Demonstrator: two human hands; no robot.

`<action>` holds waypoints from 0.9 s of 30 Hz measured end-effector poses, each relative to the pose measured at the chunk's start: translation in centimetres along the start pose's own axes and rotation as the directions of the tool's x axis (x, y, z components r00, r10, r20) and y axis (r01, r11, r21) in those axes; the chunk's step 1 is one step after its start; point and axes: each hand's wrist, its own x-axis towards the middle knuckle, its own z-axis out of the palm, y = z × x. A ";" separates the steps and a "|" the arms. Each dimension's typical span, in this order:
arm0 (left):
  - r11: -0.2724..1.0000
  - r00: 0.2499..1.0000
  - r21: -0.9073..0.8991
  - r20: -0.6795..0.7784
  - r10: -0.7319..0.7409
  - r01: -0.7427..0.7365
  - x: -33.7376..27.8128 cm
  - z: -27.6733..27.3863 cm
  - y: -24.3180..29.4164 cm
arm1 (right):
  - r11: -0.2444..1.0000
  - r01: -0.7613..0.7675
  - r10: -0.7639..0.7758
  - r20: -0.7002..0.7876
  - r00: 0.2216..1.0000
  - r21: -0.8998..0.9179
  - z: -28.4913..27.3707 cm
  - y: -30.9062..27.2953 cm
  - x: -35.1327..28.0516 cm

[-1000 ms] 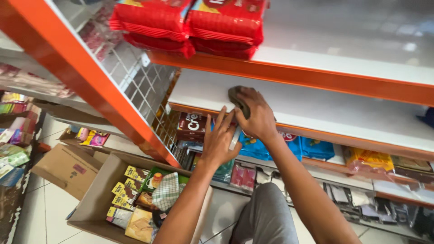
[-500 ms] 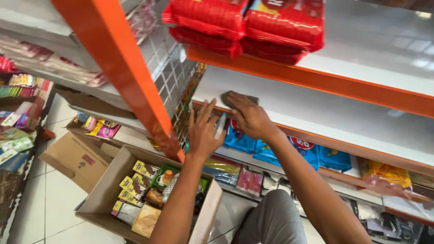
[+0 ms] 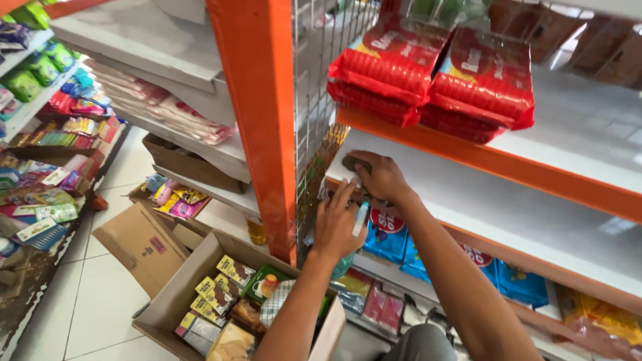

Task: The person scans several food packages using a handheld scanner, wipes a shelf with a cloth and spray, and then places the scanned packages onto the clean shelf.

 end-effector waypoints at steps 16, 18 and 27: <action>0.998 0.999 0.017 0.007 -0.053 0.053 0.1 0.5 1.5 | 0.980 0.000 -0.038 -0.189 0.981 -0.197 0.4 1.0 -3.9; 0.995 0.997 0.052 0.005 -0.082 0.082 0.0 0.6 2.0 | 0.976 -0.011 -0.034 -0.201 0.979 -0.216 -0.4 0.3 -4.9; 0.990 0.991 0.118 0.091 -0.093 0.082 0.0 1.8 6.9 | 0.959 -0.241 0.206 -0.216 0.954 -0.149 -6.5 -1.9 -11.9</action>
